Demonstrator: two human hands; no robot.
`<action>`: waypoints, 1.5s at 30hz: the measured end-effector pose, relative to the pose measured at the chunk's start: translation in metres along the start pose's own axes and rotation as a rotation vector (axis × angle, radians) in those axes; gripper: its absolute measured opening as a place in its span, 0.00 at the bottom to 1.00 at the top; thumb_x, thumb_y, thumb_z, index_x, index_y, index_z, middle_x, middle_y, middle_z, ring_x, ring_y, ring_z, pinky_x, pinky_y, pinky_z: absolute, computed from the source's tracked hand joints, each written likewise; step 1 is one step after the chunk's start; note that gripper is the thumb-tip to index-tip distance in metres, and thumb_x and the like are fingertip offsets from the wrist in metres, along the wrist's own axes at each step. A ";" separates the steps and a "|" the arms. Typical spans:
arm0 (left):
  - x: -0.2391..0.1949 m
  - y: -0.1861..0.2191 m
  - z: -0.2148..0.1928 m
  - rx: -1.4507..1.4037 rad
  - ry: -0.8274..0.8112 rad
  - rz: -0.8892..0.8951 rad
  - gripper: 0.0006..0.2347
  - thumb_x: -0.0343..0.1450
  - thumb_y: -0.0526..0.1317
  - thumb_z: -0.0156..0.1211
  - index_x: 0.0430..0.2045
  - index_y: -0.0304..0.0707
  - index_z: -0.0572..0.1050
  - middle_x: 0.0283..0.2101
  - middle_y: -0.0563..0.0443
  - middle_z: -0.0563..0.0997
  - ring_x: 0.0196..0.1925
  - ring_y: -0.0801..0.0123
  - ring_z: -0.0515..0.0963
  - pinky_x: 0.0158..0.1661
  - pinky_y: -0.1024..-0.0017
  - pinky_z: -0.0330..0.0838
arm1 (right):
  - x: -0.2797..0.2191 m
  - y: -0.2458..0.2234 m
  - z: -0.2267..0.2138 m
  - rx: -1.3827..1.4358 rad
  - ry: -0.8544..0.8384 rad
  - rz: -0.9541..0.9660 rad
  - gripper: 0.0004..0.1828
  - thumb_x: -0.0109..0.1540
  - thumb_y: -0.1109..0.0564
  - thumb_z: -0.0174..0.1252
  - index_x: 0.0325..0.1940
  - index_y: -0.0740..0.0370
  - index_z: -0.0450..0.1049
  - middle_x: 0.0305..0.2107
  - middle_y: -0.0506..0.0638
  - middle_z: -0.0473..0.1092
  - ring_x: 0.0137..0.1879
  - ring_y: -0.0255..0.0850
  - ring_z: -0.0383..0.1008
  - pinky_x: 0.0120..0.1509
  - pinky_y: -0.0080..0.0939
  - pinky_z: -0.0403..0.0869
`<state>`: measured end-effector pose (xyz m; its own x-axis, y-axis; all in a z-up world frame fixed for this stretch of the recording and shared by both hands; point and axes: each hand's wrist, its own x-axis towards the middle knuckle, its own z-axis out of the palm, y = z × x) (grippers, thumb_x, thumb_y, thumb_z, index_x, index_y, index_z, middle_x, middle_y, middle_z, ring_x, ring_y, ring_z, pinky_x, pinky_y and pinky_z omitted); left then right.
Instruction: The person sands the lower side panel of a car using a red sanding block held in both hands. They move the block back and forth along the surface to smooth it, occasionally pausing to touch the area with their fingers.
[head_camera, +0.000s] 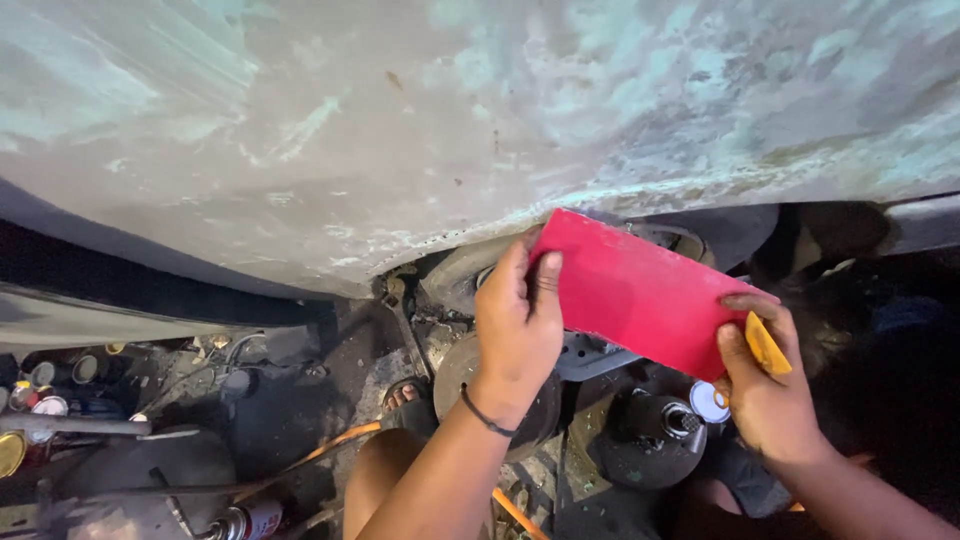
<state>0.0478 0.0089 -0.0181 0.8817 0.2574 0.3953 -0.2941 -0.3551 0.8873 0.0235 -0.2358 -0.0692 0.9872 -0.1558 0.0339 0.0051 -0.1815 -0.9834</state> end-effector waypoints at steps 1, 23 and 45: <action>-0.001 0.000 -0.002 0.000 0.003 -0.030 0.13 0.78 0.46 0.48 0.26 0.39 0.67 0.23 0.56 0.70 0.25 0.71 0.66 0.28 0.68 0.60 | -0.001 -0.002 -0.002 -0.042 -0.001 -0.033 0.08 0.70 0.57 0.50 0.53 0.48 0.66 0.57 0.42 0.64 0.31 0.29 0.62 0.20 0.28 0.62; -0.007 0.006 0.019 -0.031 0.032 -0.060 0.17 0.77 0.53 0.44 0.28 0.39 0.69 0.25 0.52 0.74 0.27 0.67 0.73 0.29 0.65 0.65 | 0.007 0.003 -0.027 -0.072 -0.003 -0.053 0.09 0.69 0.57 0.50 0.54 0.53 0.66 0.56 0.47 0.64 0.16 0.34 0.56 0.14 0.30 0.57; 0.003 0.001 0.022 0.047 0.111 0.084 0.13 0.77 0.40 0.50 0.52 0.37 0.76 0.48 0.46 0.85 0.49 0.57 0.87 0.48 0.64 0.80 | 0.010 -0.002 -0.012 0.114 -0.014 0.091 0.07 0.69 0.60 0.49 0.51 0.53 0.65 0.55 0.41 0.64 0.15 0.33 0.49 0.15 0.32 0.52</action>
<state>0.0586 -0.0101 -0.0212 0.8080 0.3215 0.4938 -0.3453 -0.4207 0.8389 0.0312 -0.2489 -0.0642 0.9866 -0.1525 -0.0581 -0.0673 -0.0557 -0.9962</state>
